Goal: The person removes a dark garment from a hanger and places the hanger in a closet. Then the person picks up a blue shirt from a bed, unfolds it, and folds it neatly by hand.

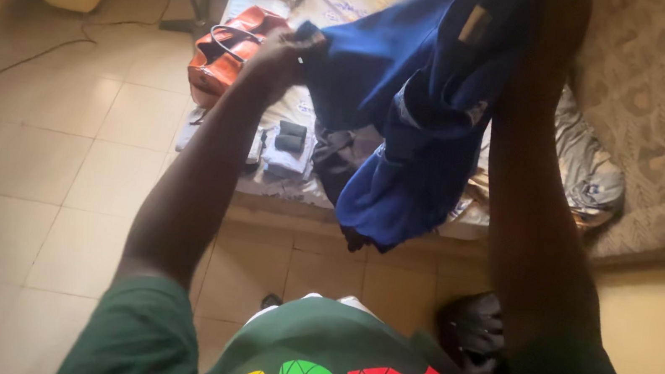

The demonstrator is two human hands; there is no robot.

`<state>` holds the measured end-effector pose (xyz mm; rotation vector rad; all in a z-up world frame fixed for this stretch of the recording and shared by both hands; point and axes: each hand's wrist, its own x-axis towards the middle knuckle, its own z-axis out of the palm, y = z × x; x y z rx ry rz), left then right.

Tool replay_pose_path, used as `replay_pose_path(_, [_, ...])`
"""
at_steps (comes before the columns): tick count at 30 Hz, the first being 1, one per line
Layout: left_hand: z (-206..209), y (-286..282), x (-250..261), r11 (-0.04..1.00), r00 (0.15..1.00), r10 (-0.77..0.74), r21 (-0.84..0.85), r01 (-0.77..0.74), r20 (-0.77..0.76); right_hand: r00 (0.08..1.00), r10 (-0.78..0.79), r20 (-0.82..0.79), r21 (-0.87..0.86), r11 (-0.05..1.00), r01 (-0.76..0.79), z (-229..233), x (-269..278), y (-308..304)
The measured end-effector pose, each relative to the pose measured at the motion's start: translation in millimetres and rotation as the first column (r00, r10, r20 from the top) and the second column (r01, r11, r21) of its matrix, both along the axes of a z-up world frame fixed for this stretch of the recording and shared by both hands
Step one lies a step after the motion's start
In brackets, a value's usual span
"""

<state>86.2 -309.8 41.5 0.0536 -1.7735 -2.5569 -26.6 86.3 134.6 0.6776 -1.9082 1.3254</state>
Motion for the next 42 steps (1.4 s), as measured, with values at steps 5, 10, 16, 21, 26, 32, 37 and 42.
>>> replay_pose_path(5, [-19,-51,-50,0.779,0.925,0.288,-0.501,-0.377,-0.247,0.998,-0.061,-0.009,-0.010,0.998,0.061,-6,2,19])
replay_pose_path(10, [-14,-80,-24,0.297,0.752,-0.004,-0.719,-0.628,-0.659,0.998,-0.051,0.020,0.001,0.999,0.051,-15,17,34])
replay_pose_path(16, [28,-49,-6,0.896,0.987,0.130,0.437,-0.074,-0.099,0.993,0.004,0.121,-0.044,0.999,0.002,-16,17,38])
replay_pose_path(21, [27,-56,-20,0.882,0.923,0.312,0.430,-0.192,-0.226,0.994,0.075,0.085,-0.086,0.994,-0.068,-20,-2,45])
replay_pose_path(26, [0,-83,-24,0.898,0.841,0.416,0.305,-0.318,-0.347,0.998,0.053,-0.033,-0.098,0.994,-0.056,-12,-15,57])
replay_pose_path(32, [0,-83,-17,0.949,0.911,0.229,0.285,-0.132,-0.343,0.934,0.353,0.064,-0.156,0.927,-0.340,2,-9,66])
replay_pose_path(37, [7,-40,-4,0.864,0.970,0.003,-0.488,-0.126,-0.245,0.976,0.133,-0.173,0.059,0.990,-0.125,-2,-26,75])
replay_pose_path(42, [-18,-1,-2,0.774,0.975,-0.091,-0.630,-0.059,-0.203,0.957,0.282,-0.066,-0.089,0.954,-0.287,-8,-43,89])
